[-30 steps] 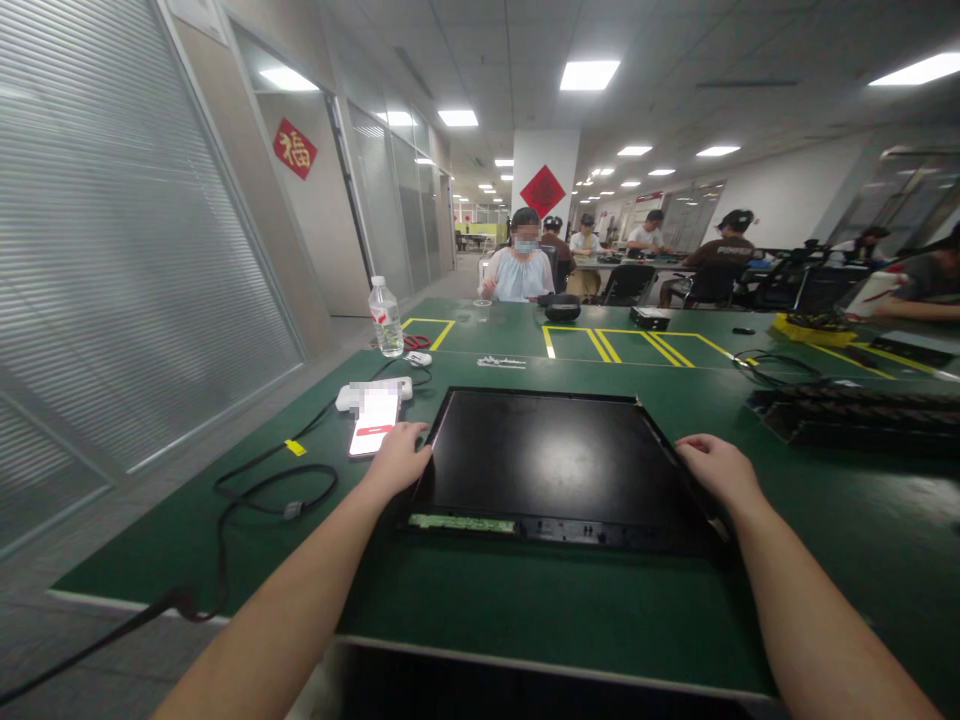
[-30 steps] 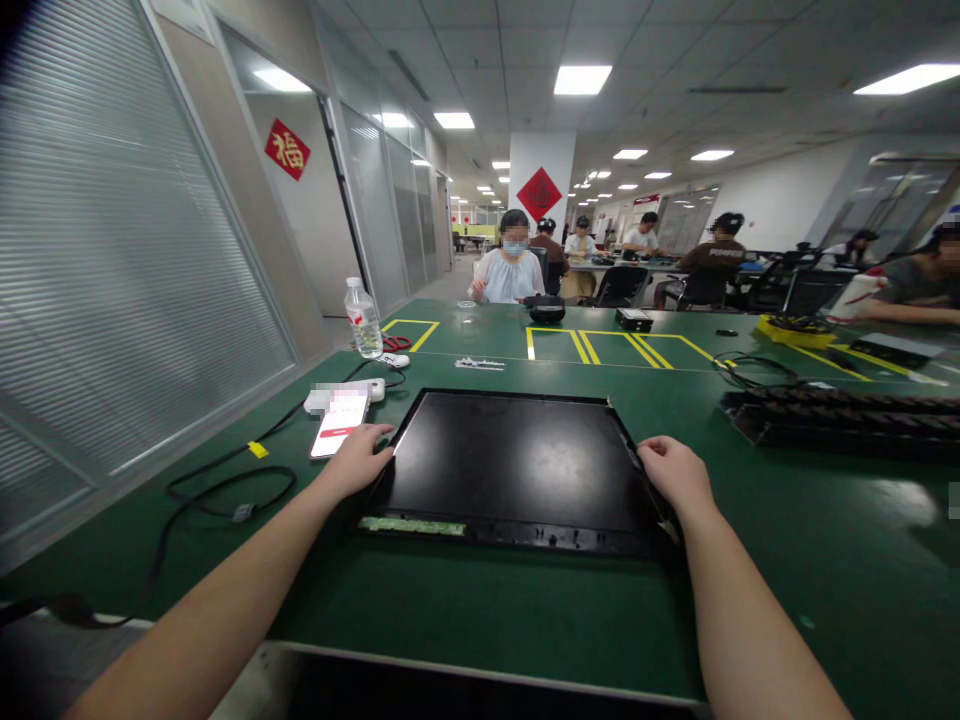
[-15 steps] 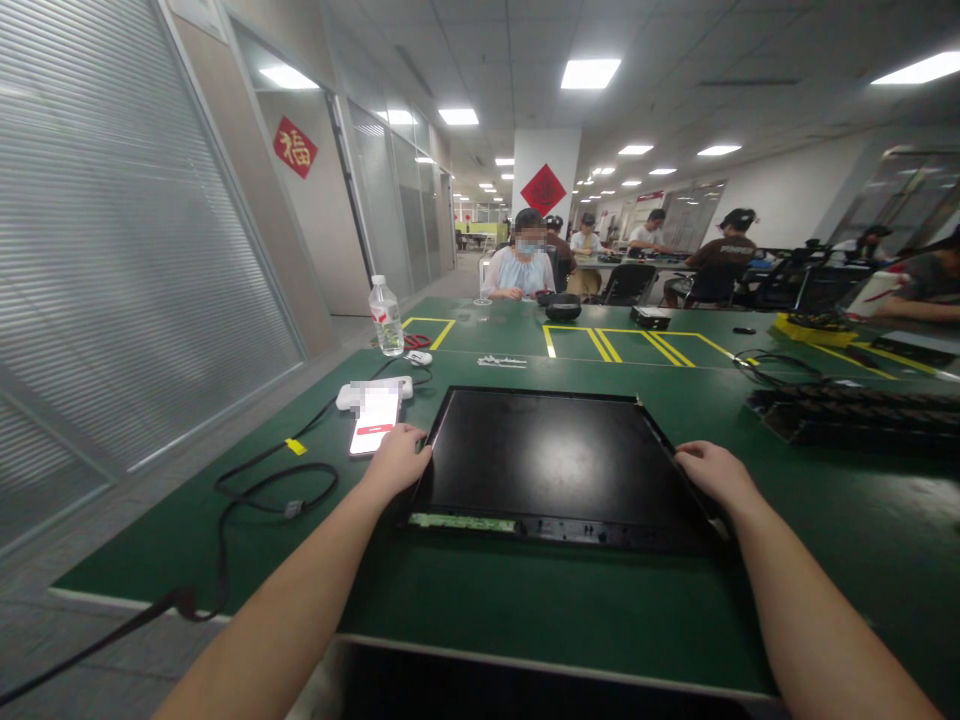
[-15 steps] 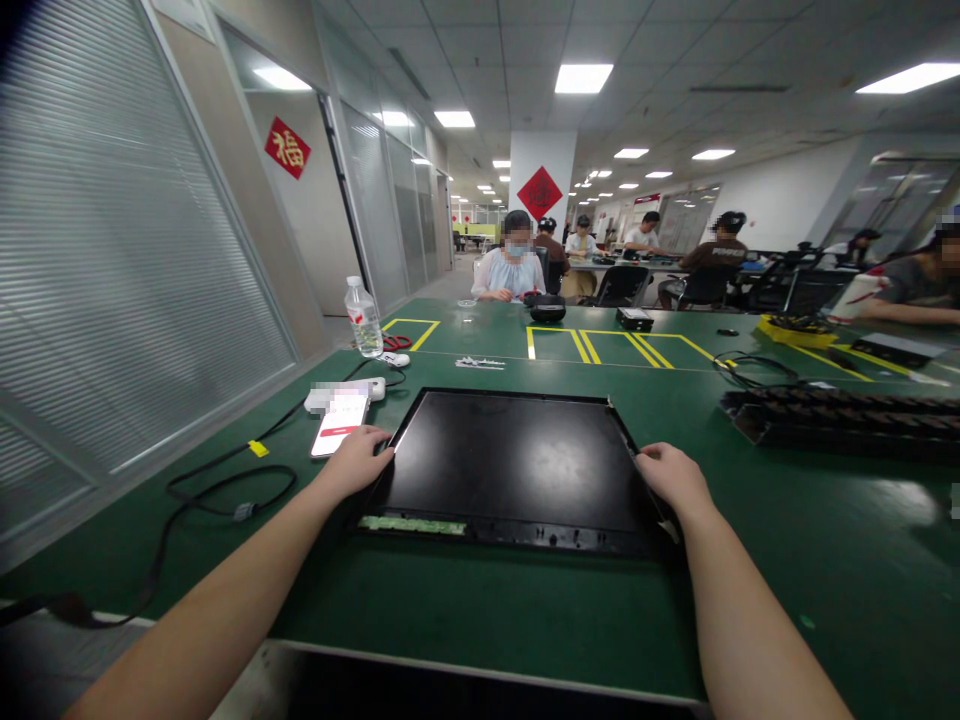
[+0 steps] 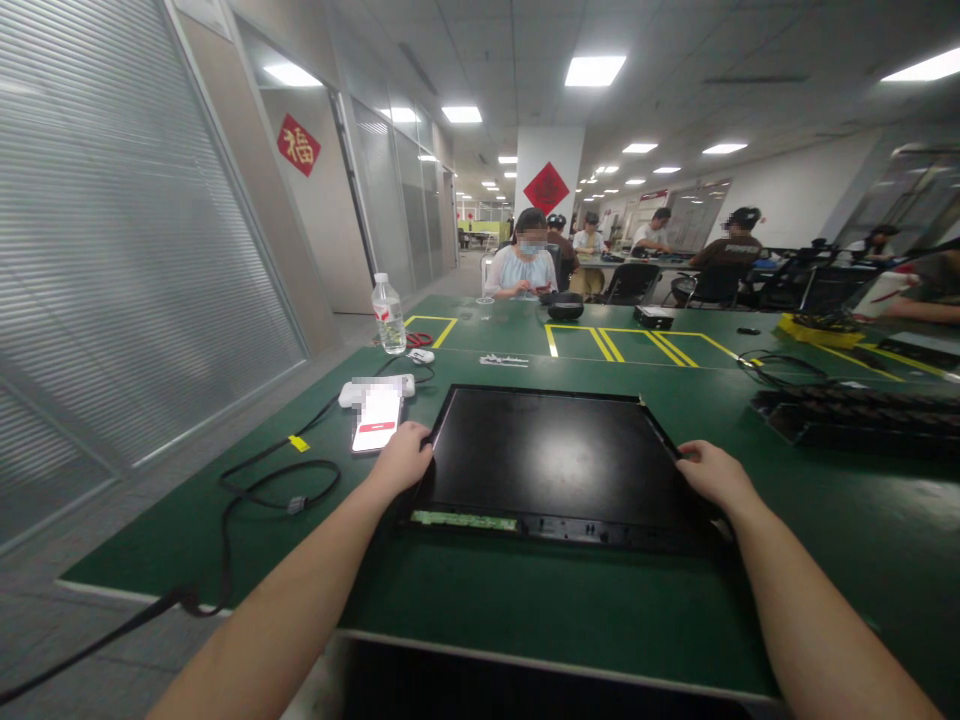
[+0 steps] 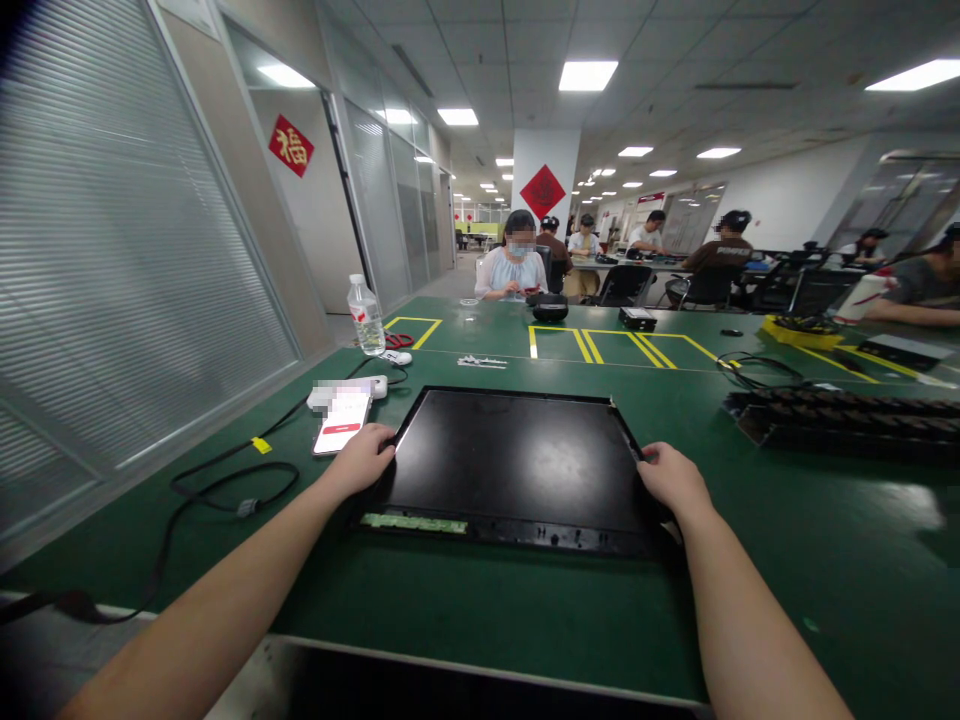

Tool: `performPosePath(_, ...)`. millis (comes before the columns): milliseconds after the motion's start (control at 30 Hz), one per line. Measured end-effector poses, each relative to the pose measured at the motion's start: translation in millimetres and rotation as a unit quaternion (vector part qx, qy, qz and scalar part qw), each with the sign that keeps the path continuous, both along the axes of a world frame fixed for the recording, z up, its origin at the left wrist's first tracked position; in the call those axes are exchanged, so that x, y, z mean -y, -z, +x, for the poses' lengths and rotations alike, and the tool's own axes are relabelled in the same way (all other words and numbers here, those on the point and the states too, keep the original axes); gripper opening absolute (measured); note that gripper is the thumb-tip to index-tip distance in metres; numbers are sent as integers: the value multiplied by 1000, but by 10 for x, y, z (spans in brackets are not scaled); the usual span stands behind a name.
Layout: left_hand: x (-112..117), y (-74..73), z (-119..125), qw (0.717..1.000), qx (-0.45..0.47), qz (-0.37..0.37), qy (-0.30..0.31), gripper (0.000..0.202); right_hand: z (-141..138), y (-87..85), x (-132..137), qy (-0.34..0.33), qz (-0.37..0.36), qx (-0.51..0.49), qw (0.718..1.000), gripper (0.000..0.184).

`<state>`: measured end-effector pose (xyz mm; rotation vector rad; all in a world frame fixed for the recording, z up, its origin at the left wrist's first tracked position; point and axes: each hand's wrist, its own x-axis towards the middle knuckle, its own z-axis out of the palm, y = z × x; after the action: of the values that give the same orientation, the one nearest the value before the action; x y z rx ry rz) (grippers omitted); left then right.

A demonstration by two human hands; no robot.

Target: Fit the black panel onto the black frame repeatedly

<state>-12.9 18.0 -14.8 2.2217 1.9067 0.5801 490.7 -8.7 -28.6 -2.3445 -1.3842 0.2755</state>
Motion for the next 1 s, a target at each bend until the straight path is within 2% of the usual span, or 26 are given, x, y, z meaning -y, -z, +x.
performPosePath(200, 10, -8, 19, 1000, 6, -6, -4, 30, -17, -15, 10, 0, -6, -7, 1000, 30)
performPosePath(500, 7, -3, 36, 1000, 23, 2, -18, 32, 40, 48, -25, 0, 9, 2, 1000, 27)
performPosePath(600, 33, -63, 41, 997, 72, 2, -21, 33, 42, 50, -27, -1, 4, 2, 1000, 29)
performPosePath(700, 79, -139, 53, 984, 175, -29, -21, 35, 43, 52, -23, -3, -1, -2, 1000, 35)
performPosePath(767, 105, -172, 69, 960, 270, -50, -56, 32, 48, 58, -22, -4, 1, -1, 1000, 36)
performPosePath(833, 116, -188, 90, 911, 388, -82, -111, 25, 55, 65, -24, -4, 2, 2, 1000, 36)
performPosePath(900, 113, -194, 110, 834, 514, -127, -153, 26, 62, 72, -30, -4, -3, 4, 1000, 34)
performPosePath(967, 101, -205, 126, 755, 610, -167, -170, 38, 65, 77, -37, -3, -9, 5, 1000, 33)
performPosePath(1000, 96, -215, 132, 727, 641, -178, -171, 45, 66, 79, -40, -2, -11, 4, 1000, 33)
